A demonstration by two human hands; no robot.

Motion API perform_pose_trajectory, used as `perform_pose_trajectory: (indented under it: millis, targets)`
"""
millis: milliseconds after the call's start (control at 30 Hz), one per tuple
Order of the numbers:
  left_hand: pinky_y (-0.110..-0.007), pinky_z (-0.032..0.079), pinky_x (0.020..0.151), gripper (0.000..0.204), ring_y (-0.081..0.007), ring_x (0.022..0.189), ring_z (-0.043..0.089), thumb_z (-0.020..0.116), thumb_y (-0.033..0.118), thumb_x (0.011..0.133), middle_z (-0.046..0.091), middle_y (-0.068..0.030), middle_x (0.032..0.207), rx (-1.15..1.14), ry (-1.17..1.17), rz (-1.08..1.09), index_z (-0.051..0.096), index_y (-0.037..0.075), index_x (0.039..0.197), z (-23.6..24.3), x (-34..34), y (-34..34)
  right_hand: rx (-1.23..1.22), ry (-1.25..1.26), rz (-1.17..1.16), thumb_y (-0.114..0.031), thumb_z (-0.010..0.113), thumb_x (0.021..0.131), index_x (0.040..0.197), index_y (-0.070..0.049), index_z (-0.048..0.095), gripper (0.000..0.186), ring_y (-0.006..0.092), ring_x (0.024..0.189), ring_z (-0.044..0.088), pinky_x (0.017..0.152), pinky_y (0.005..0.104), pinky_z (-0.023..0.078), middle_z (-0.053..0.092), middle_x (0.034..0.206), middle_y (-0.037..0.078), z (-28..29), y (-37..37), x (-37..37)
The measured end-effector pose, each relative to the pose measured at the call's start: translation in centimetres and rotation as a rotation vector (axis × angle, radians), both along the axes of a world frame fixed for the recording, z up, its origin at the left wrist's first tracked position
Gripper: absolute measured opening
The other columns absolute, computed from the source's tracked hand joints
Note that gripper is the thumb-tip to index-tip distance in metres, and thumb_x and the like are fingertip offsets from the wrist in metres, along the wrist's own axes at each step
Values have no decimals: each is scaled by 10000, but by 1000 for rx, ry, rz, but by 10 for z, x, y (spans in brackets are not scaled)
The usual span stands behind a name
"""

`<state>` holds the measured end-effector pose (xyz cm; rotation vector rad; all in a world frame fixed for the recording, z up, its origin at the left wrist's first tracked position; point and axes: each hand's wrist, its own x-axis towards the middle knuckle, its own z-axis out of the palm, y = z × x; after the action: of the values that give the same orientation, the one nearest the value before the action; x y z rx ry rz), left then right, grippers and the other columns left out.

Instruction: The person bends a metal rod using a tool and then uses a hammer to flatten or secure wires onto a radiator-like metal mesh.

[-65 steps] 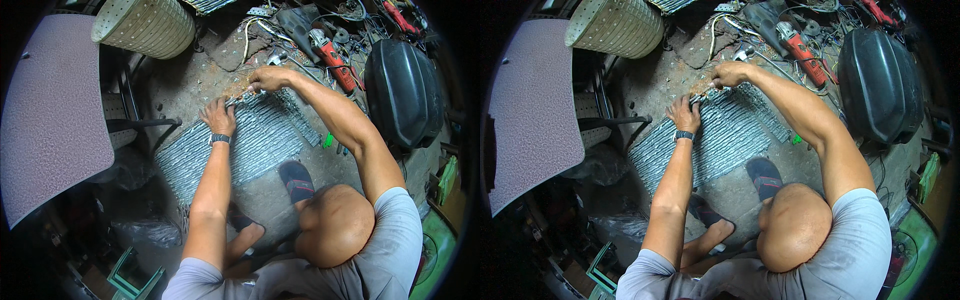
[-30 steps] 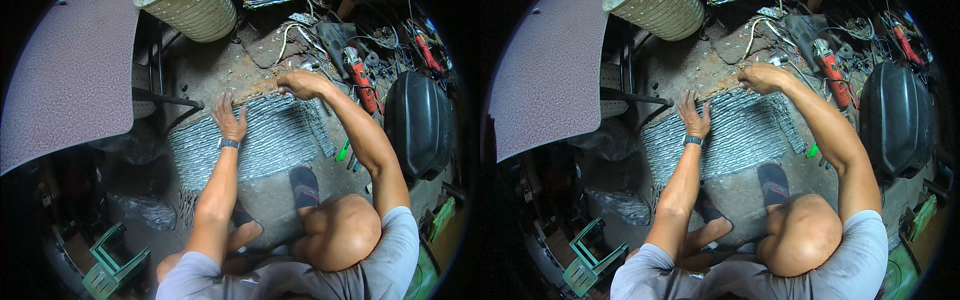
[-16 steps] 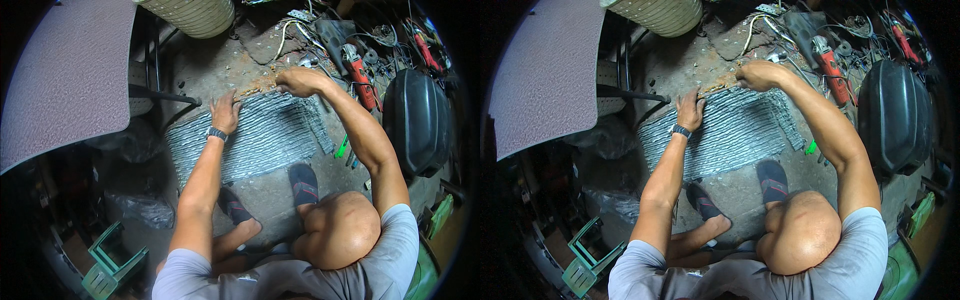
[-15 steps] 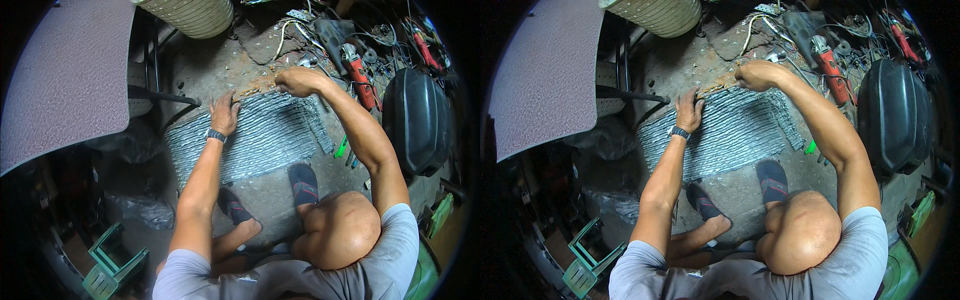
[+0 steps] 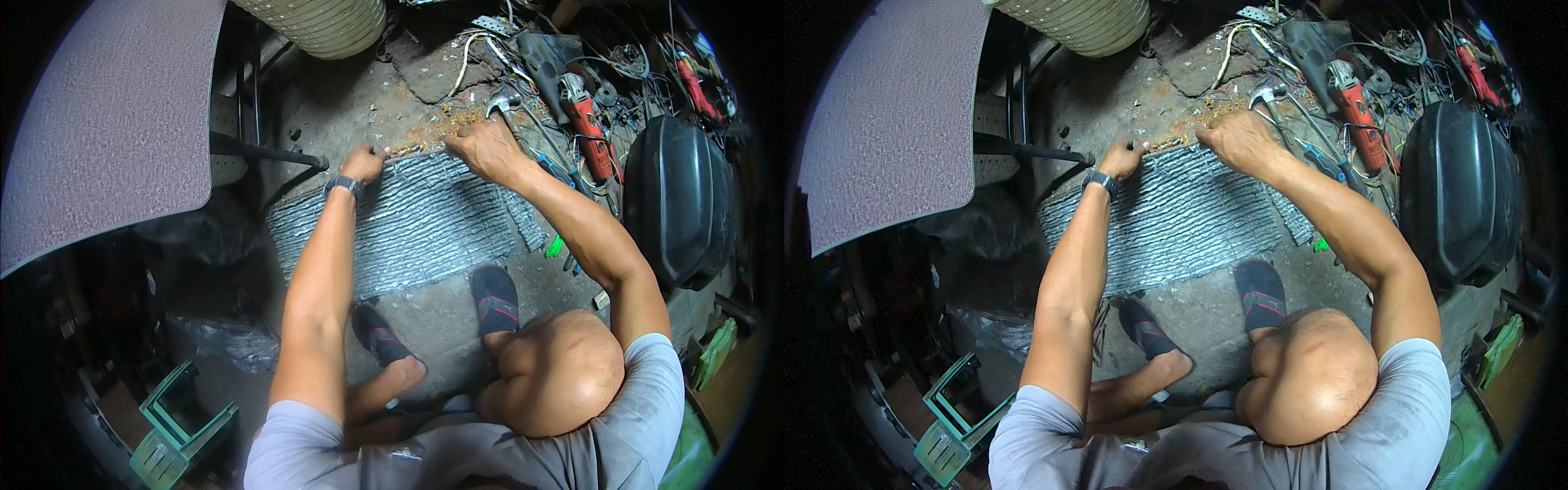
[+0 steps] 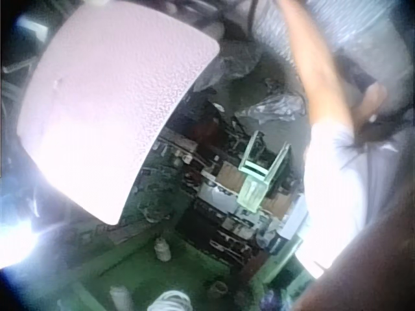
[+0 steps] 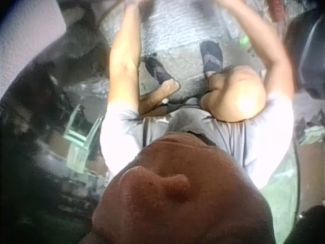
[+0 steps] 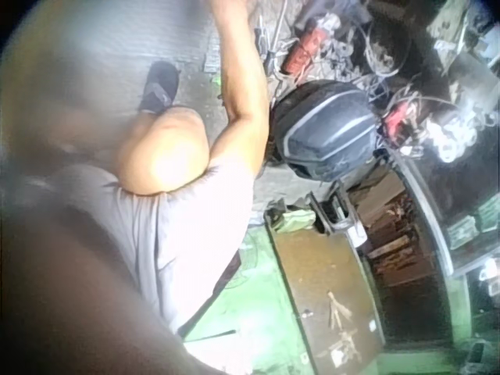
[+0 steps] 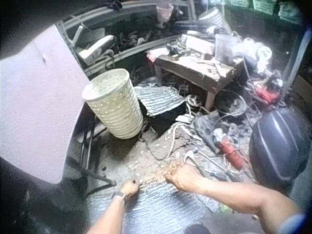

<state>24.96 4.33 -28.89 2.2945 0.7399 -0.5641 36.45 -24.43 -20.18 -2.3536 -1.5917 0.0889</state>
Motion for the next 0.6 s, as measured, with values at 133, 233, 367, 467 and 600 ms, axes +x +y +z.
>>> perform_pose_trajectory:
  millis: [133, 233, 367, 467, 600]
  targets:
    - [-522, 355, 1149, 635, -414, 1309, 571, 627, 517, 980, 631, -241, 1383, 84, -203, 95, 618, 21, 1375, 10, -14, 0, 72, -42, -13, -229, 620, 924, 896, -102, 668, 139, 350, 765, 695, 695, 512, 506, 678, 756, 149, -6, -6, -4]
    - [-592, 244, 1186, 476, -328, 1360, 473, 649, 353, 983, 593, -124, 1374, 433, -749, -90, 578, 121, 1393, 15, -53, -30, -96, 61, -81, -267, 617, 960, 902, -74, 657, 205, 378, 819, 698, 734, 523, 508, 692, 794, 163, -3, -20, 5]
    - [-573, 257, 1174, 489, -329, 1330, 484, 678, 284, 952, 571, -110, 1377, 542, -581, -183, 554, 143, 1403, -19, -108, -19, -312, 385, 0, -412, 543, 1056, 1006, -18, 680, 420, 442, 896, 704, 802, 562, 527, 730, 886, 222, 31, 3, 20]
    - [-543, 295, 1108, 432, -326, 1242, 506, 690, 203, 912, 593, -109, 1283, 604, -609, -190, 585, 146, 1328, -31, -100, -14, -530, 612, -19, -432, 524, 1070, 1054, -37, 702, 434, 416, 1010, 695, 881, 544, 513, 734, 966, 219, 45, 10, 33]
    - [-525, 306, 1085, 456, -303, 1195, 521, 732, 208, 874, 590, -73, 1261, 624, -645, -195, 591, 168, 1305, -41, -99, -17, -325, 314, 61, -336, 580, 1016, 923, -48, 661, 314, 402, 830, 682, 778, 505, 506, 688, 842, 168, 29, -6, 28]
